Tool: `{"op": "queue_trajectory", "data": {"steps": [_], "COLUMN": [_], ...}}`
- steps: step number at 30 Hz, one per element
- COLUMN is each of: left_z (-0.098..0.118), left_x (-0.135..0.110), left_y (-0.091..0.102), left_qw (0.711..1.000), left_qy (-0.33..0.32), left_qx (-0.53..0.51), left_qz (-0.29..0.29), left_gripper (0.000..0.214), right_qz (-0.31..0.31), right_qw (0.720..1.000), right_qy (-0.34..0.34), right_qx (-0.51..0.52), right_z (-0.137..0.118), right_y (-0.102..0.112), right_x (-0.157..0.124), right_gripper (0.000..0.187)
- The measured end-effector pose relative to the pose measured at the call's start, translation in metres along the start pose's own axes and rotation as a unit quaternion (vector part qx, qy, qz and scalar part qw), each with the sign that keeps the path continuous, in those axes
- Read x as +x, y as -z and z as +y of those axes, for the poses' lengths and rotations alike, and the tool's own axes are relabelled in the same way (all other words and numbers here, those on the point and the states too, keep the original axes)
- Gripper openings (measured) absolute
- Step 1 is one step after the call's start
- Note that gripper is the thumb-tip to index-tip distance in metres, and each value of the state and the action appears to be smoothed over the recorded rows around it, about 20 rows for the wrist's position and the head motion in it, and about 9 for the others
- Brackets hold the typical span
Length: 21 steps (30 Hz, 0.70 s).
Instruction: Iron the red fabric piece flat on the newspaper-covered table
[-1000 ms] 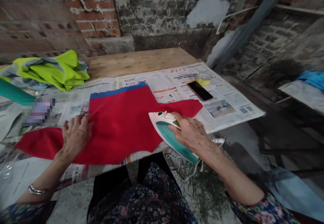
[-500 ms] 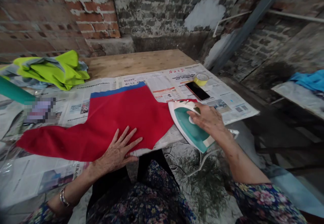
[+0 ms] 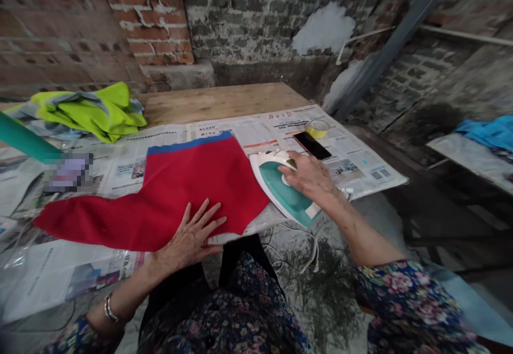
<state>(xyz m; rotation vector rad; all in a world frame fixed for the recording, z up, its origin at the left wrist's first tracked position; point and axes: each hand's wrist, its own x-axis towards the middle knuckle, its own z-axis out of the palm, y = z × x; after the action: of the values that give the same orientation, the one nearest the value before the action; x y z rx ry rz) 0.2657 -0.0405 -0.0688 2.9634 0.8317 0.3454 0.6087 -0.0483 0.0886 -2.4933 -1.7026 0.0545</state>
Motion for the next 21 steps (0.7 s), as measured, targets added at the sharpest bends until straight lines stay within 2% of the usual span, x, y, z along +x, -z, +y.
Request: {"op": "queue_trajectory", "data": {"steps": [3,5,9,11,13,15,18,21], "left_z": [0.011,0.017,0.011,-0.001,-0.019,-0.036,-0.052,-0.051], "left_x": [0.009,0.018,0.060,0.096,0.143,0.193,0.262,0.312], "left_y": [0.001,0.006,0.037,0.056,0.071,0.077,0.070,0.048], "left_qw": [1.000,0.999,0.989,0.977,0.973,0.973,0.968,0.958], "left_qy": [0.010,0.021,0.075,0.110,0.135,0.122,0.077,0.008], "left_qx": [-0.020,-0.034,-0.074,-0.103,-0.129,-0.151,-0.196,-0.243], "left_qz": [0.005,-0.009,-0.102,-0.149,-0.135,-0.127,-0.134,-0.152], "left_gripper": [0.065,0.065,0.048,0.037,0.037,0.036,0.031,0.020], "right_qz": [-0.016,-0.015,0.006,0.026,0.045,0.060,0.072,0.047], "right_qw": [0.999,1.000,0.998,0.998,0.998,0.998,0.986,0.970], "right_qy": [0.019,0.004,-0.058,-0.060,-0.031,0.029,0.146,0.231], "right_qx": [0.021,0.018,-0.005,-0.014,-0.017,-0.008,0.021,0.051], "right_z": [0.002,0.012,0.036,0.040,0.036,0.025,0.004,-0.011], "right_y": [-0.004,-0.007,-0.009,-0.008,-0.008,-0.010,-0.017,-0.028], "right_x": [0.008,0.008,-0.012,-0.027,-0.041,-0.053,-0.066,-0.074], "right_gripper": [0.048,0.045,0.045,0.045,0.046,0.047,0.048,0.052]}}
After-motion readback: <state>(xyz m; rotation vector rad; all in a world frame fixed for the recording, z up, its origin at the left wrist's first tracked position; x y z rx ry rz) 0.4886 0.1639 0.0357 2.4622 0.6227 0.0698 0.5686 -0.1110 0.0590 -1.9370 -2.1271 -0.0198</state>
